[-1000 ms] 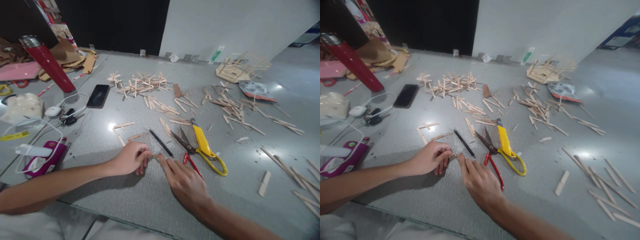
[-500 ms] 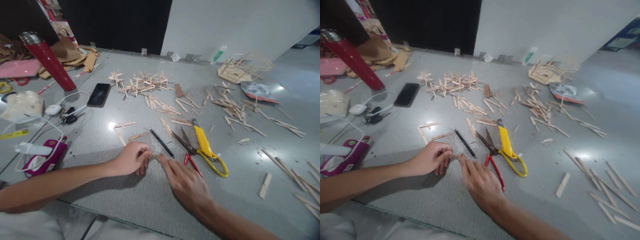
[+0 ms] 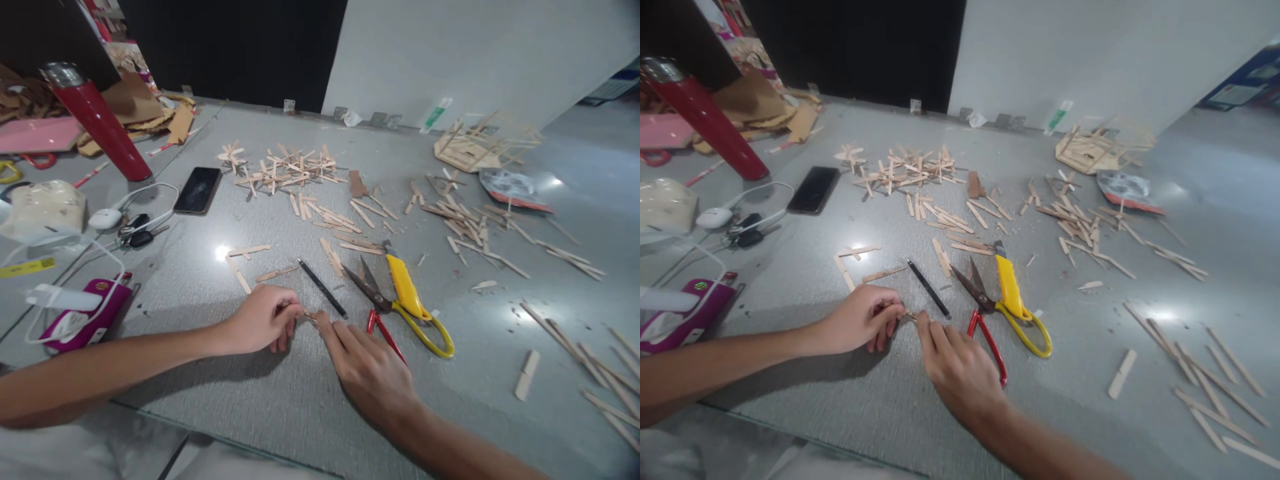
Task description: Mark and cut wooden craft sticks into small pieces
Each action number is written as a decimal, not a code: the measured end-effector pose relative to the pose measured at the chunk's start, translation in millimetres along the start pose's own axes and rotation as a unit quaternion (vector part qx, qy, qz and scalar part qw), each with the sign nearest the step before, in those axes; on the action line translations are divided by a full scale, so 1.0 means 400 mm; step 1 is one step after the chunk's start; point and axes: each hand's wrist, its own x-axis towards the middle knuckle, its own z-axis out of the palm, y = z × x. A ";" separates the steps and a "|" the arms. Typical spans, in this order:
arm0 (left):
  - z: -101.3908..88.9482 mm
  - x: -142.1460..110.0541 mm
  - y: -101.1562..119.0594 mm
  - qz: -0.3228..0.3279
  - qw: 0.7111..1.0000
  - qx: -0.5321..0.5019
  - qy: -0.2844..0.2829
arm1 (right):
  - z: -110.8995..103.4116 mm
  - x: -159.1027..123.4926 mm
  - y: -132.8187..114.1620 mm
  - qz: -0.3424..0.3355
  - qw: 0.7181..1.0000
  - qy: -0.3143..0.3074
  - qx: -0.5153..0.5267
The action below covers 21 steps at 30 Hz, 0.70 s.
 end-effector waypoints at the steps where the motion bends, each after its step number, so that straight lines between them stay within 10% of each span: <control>1: 0.000 0.000 -0.001 0.004 1.000 0.004 0.000 | 0.000 0.002 -0.001 -0.002 1.000 0.000 -0.002; 8: 0.006 -0.005 -0.003 0.013 1.000 -0.004 0.017 | 0.004 0.007 0.010 0.013 1.000 0.012 0.016; 13: 0.008 -0.017 -0.003 0.110 0.982 0.023 0.154 | -0.007 0.002 0.041 0.113 0.972 0.107 0.175; 21: 0.014 -0.054 0.000 0.416 0.849 0.257 0.200 | -0.064 0.026 0.039 0.330 0.707 0.152 0.607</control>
